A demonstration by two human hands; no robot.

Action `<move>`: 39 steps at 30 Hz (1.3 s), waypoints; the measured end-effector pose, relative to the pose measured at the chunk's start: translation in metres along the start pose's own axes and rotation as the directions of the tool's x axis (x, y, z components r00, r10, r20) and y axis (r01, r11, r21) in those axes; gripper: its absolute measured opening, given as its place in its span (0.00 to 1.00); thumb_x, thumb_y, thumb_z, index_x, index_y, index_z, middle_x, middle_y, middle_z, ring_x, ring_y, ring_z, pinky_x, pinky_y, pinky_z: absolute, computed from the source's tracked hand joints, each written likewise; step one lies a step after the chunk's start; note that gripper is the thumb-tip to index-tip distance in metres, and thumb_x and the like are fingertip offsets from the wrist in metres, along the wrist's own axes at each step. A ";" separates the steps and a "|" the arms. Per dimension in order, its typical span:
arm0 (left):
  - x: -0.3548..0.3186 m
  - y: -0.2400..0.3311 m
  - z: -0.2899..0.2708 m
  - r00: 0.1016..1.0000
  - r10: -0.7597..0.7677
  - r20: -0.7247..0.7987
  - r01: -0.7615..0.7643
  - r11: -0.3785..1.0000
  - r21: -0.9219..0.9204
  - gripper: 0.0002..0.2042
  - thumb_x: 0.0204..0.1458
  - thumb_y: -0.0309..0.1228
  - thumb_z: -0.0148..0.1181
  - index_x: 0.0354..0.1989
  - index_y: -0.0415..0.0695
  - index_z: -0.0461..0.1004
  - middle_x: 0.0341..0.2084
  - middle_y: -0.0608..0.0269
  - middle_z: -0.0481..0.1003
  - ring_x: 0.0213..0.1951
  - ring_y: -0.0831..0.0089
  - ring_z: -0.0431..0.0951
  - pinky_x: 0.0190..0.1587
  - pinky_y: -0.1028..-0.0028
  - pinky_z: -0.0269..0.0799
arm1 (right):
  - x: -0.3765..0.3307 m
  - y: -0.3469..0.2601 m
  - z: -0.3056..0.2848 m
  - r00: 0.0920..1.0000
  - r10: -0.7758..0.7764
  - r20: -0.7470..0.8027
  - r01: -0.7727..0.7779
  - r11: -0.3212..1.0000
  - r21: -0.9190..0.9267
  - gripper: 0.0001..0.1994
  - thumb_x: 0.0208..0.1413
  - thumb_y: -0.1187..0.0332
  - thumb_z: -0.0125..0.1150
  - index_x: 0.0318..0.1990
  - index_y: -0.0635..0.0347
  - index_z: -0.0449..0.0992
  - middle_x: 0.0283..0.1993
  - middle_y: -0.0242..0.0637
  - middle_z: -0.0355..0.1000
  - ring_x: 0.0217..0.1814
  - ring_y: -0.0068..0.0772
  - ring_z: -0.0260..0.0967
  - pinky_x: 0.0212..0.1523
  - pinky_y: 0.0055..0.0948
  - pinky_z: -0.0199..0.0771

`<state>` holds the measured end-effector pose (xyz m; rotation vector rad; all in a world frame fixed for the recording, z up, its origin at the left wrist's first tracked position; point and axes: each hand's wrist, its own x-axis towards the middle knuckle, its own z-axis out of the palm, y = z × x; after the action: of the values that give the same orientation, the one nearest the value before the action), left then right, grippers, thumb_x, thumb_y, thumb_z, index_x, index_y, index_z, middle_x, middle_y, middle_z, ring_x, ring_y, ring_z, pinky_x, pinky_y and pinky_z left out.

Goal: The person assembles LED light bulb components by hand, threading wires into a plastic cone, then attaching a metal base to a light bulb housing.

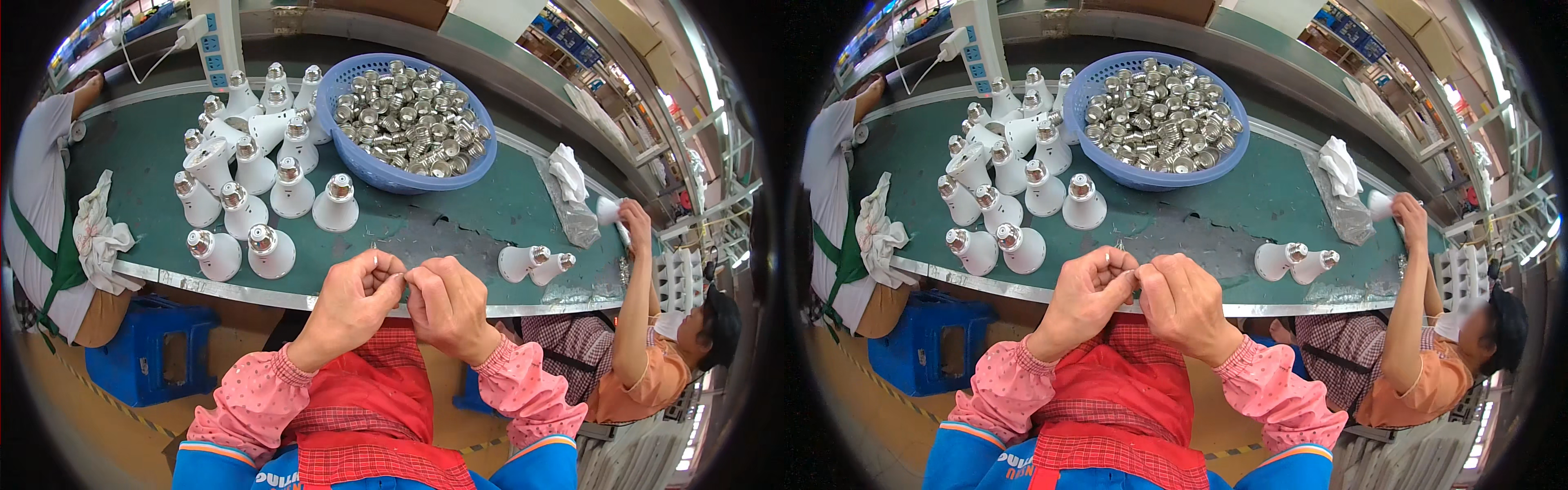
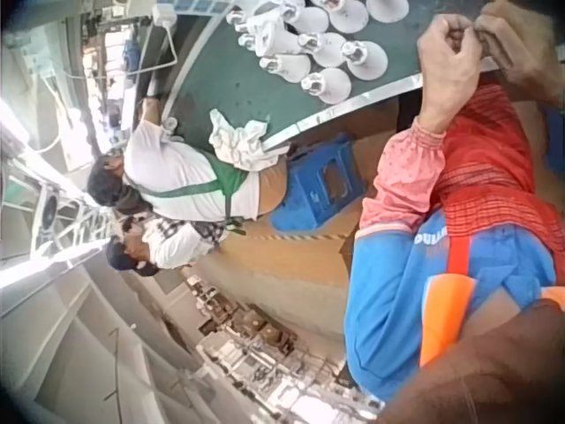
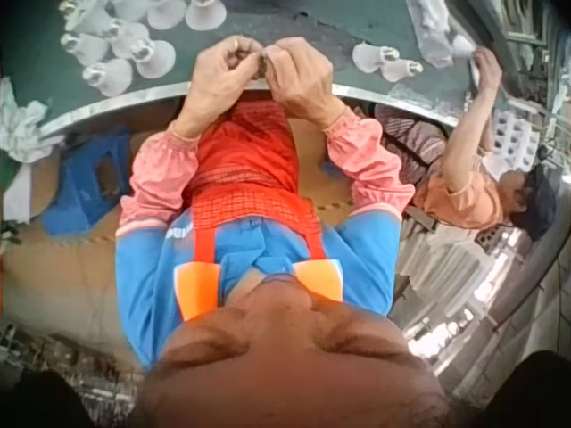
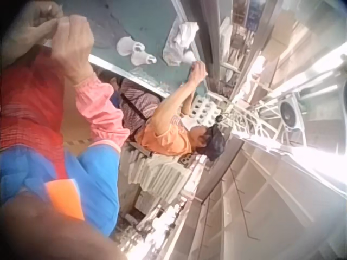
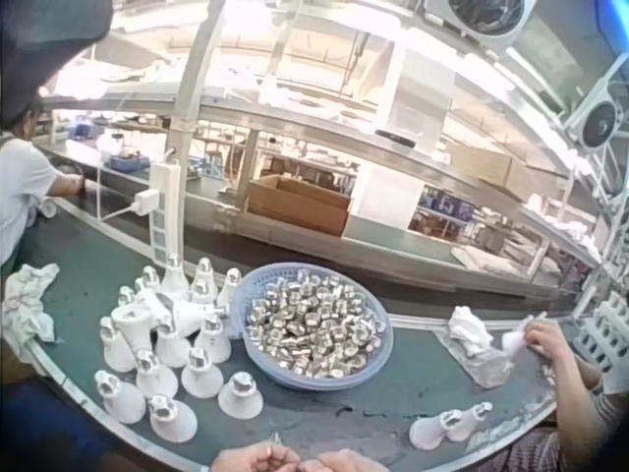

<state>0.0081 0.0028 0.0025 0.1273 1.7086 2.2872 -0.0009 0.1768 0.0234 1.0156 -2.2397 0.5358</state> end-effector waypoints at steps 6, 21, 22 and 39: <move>0.001 0.001 0.003 0.998 0.009 -0.055 -0.003 0.994 0.111 0.04 0.59 0.20 0.57 0.40 0.32 0.75 0.30 0.66 0.77 0.31 0.86 0.75 0.32 0.82 0.73 | -0.008 0.004 0.015 0.997 -0.037 -0.072 0.033 0.998 -0.055 0.15 0.43 0.81 0.64 0.40 0.65 0.71 0.33 0.41 0.70 0.29 0.39 0.71 0.26 0.35 0.73; -0.042 0.040 -0.065 0.623 0.775 -0.105 -0.140 0.243 0.960 0.28 0.43 0.21 0.72 0.56 0.40 0.72 0.49 0.48 0.71 0.50 0.50 0.73 0.52 0.60 0.71 | 0.000 0.005 0.017 0.902 0.430 0.033 -0.414 0.843 0.342 0.08 0.53 0.86 0.59 0.38 0.65 0.71 0.39 0.42 0.69 0.28 0.32 0.69 0.26 0.27 0.72; -0.036 0.044 -0.070 0.640 0.760 -0.114 -0.105 0.233 0.967 0.34 0.42 0.22 0.74 0.62 0.41 0.70 0.53 0.47 0.69 0.53 0.48 0.72 0.54 0.59 0.71 | 0.004 0.004 0.020 0.899 0.434 0.056 -0.422 0.825 0.375 0.08 0.53 0.85 0.59 0.38 0.65 0.71 0.40 0.42 0.69 0.28 0.34 0.70 0.26 0.28 0.73; 0.054 0.048 -0.068 0.781 0.601 0.168 -0.376 0.238 0.895 0.21 0.44 0.39 0.75 0.48 0.49 0.78 0.43 0.56 0.75 0.49 0.53 0.75 0.49 0.59 0.74 | -0.024 -0.007 0.034 0.868 0.491 0.076 -0.464 0.749 0.473 0.06 0.53 0.84 0.59 0.36 0.65 0.72 0.37 0.42 0.69 0.30 0.34 0.68 0.29 0.30 0.69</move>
<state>-0.0684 -0.0578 0.0230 0.7788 3.2589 1.2977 0.0044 0.1653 -0.0163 0.6066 -2.3708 1.3865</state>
